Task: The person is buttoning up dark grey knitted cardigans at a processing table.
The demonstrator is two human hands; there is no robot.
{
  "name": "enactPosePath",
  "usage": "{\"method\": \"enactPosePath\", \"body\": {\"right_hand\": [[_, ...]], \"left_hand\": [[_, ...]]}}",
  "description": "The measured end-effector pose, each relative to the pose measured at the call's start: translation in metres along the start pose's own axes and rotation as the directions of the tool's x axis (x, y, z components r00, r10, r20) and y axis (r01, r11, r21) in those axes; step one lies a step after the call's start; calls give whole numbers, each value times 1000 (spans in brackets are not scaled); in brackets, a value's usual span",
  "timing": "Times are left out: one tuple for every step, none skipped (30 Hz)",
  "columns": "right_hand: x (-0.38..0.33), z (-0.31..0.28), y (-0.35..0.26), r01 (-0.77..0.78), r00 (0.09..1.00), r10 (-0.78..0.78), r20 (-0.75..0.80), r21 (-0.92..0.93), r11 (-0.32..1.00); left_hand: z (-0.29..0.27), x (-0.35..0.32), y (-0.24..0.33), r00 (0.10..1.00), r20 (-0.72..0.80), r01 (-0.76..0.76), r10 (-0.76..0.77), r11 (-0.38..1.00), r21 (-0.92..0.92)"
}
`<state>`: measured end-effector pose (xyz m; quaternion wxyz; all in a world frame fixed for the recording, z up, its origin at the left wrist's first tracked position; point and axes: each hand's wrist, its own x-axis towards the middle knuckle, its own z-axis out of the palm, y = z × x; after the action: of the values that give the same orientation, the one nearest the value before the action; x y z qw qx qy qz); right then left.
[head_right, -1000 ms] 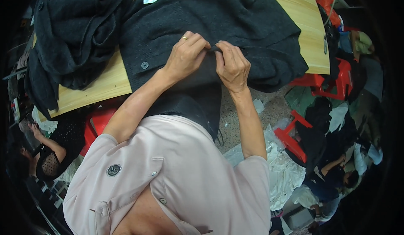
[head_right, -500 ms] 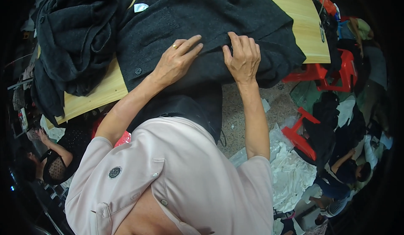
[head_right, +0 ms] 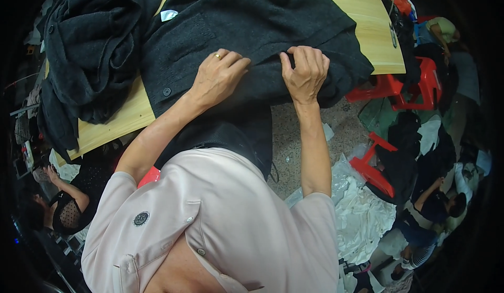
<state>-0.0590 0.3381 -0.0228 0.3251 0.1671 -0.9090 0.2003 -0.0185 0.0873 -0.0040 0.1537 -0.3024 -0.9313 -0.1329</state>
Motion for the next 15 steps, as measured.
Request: {"method": "enactPosePath", "body": {"right_hand": [[-2,-3,0,40,999,-40,10,24,999],[-3,-6,1,58,998,-59,22,49,997],[-4,-8,2,63,996,-69,63,102,993],[-4,-12,3,74,995,-80,60,104,992],[-3,-15,5,52,989,-72,130,150,987],[-3,-18,6,3,977,-43,210,187,982],[-3,-22,7,49,965,-82,248,140,989],[-2,-23,7,67,964,-101,245,142,988],[-2,-25,7,97,964,-116,237,91,991],[-3,-25,7,120,965,-126,230,42,992],[-3,-25,6,125,964,-131,231,42,991],[-4,-24,6,126,967,-130,219,31,992],[-5,-21,5,110,971,-111,214,17,994],[-7,-19,5,126,969,-128,209,22,992],[-7,-16,6,132,972,-140,187,50,990]], "left_hand": [[4,7,4,998,-15,62,-62,998,-27],[9,18,8,992,-105,65,-67,998,-26],[15,28,11,993,-86,85,-87,996,-21],[21,39,15,990,-96,100,-101,995,-15],[26,51,17,988,-109,108,-109,994,-18],[31,60,19,986,-136,93,-99,995,-44],[35,67,21,984,-152,79,-89,994,-71],[40,74,22,979,-193,60,-73,996,-72],[44,79,24,980,-185,64,-76,996,-69],[48,81,25,981,-166,87,-104,991,-104],[51,82,25,978,-168,102,-124,985,-137],[54,82,26,980,-147,112,-132,984,-136],[57,80,27,964,-200,129,-177,964,-233],[59,79,27,951,-199,164,-238,930,-328],[61,78,26,943,-244,141,-227,934,-328]]}}
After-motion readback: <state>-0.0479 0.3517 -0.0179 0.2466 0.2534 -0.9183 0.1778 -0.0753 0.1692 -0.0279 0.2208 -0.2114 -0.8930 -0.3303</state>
